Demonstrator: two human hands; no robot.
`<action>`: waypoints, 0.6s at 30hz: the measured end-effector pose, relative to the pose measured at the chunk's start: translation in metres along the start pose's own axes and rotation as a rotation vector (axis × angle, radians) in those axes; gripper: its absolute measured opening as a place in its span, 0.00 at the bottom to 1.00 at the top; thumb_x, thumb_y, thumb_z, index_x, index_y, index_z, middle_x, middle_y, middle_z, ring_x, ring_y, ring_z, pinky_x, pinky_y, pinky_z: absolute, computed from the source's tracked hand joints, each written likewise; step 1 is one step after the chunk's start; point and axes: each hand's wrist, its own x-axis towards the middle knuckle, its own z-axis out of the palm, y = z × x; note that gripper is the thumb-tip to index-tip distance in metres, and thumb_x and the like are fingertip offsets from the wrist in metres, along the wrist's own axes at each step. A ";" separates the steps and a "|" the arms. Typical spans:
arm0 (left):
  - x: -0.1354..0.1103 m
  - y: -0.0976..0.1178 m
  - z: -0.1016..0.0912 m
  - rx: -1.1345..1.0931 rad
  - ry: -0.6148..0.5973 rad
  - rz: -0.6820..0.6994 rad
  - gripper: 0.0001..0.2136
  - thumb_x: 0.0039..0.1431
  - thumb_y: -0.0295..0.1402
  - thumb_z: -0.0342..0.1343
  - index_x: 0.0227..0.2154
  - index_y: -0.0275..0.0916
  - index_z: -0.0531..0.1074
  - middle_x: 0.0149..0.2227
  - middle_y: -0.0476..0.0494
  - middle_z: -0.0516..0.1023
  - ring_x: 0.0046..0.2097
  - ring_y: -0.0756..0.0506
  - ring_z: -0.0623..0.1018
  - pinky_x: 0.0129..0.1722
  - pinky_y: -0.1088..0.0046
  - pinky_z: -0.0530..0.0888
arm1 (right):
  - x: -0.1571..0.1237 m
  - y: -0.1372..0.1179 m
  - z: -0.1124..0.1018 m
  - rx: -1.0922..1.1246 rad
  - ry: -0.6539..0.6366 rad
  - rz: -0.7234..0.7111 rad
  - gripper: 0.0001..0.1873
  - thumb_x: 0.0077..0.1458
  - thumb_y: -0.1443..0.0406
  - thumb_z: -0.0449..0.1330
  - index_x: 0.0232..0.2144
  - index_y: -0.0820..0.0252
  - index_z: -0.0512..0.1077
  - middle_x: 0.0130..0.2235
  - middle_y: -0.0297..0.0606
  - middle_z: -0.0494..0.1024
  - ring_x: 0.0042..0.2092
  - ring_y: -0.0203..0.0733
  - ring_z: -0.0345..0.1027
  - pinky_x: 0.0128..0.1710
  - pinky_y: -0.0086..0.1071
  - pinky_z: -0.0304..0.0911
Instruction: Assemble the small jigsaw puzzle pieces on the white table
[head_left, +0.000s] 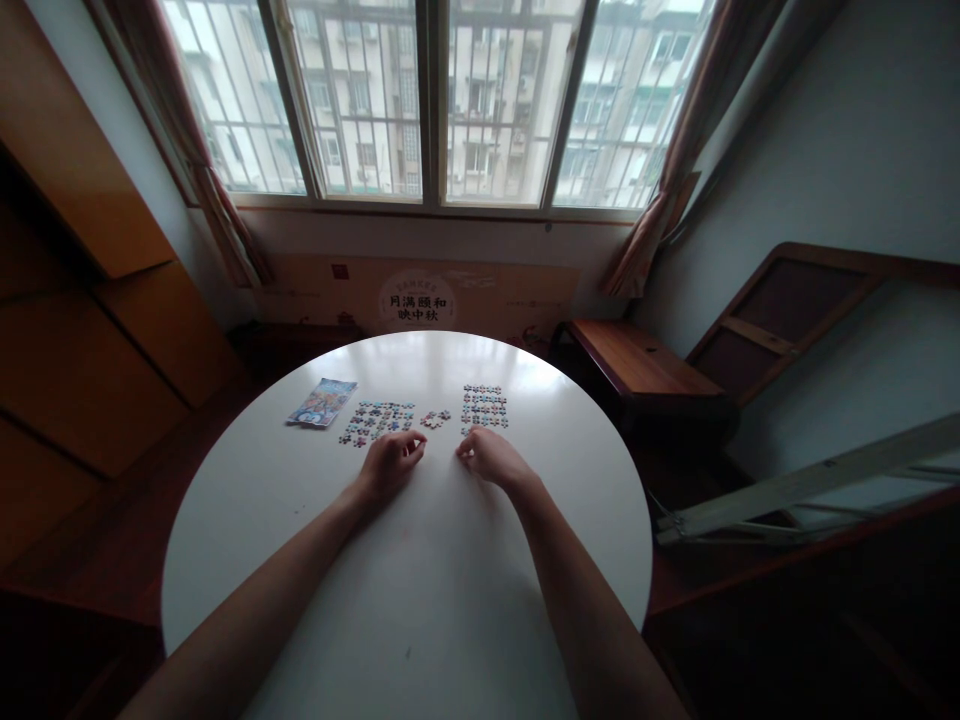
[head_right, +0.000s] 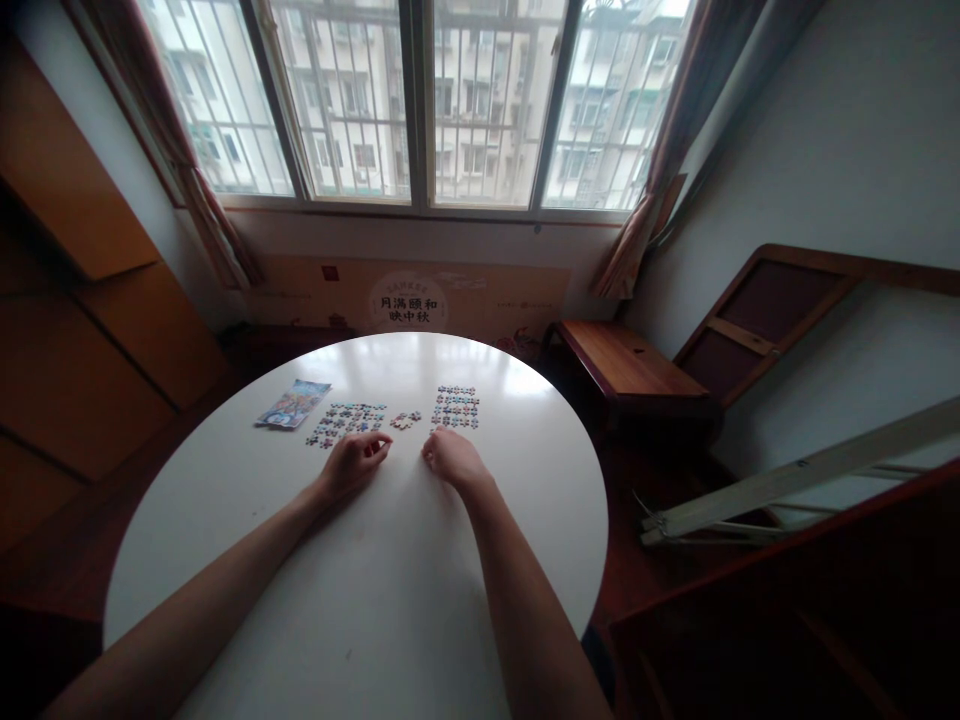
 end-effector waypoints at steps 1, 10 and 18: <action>0.000 0.000 0.000 0.001 -0.002 0.001 0.09 0.56 0.34 0.52 0.34 0.39 0.76 0.23 0.50 0.75 0.25 0.52 0.73 0.27 0.79 0.65 | 0.000 0.004 -0.003 -0.046 -0.009 0.051 0.12 0.48 0.72 0.57 0.32 0.58 0.79 0.37 0.41 0.76 0.38 0.41 0.70 0.36 0.27 0.58; 0.000 0.000 0.001 0.013 -0.018 0.003 0.09 0.56 0.34 0.52 0.34 0.40 0.76 0.24 0.50 0.76 0.26 0.51 0.73 0.28 0.79 0.65 | 0.006 0.027 0.004 -0.044 0.230 0.298 0.13 0.54 0.69 0.55 0.40 0.60 0.76 0.43 0.44 0.75 0.43 0.41 0.69 0.43 0.27 0.59; 0.001 0.002 0.000 0.012 -0.019 0.037 0.09 0.57 0.33 0.51 0.33 0.39 0.76 0.25 0.49 0.76 0.26 0.51 0.73 0.29 0.79 0.66 | 0.013 0.041 0.011 0.122 0.228 0.290 0.12 0.49 0.70 0.59 0.37 0.59 0.77 0.36 0.39 0.79 0.38 0.39 0.71 0.39 0.26 0.62</action>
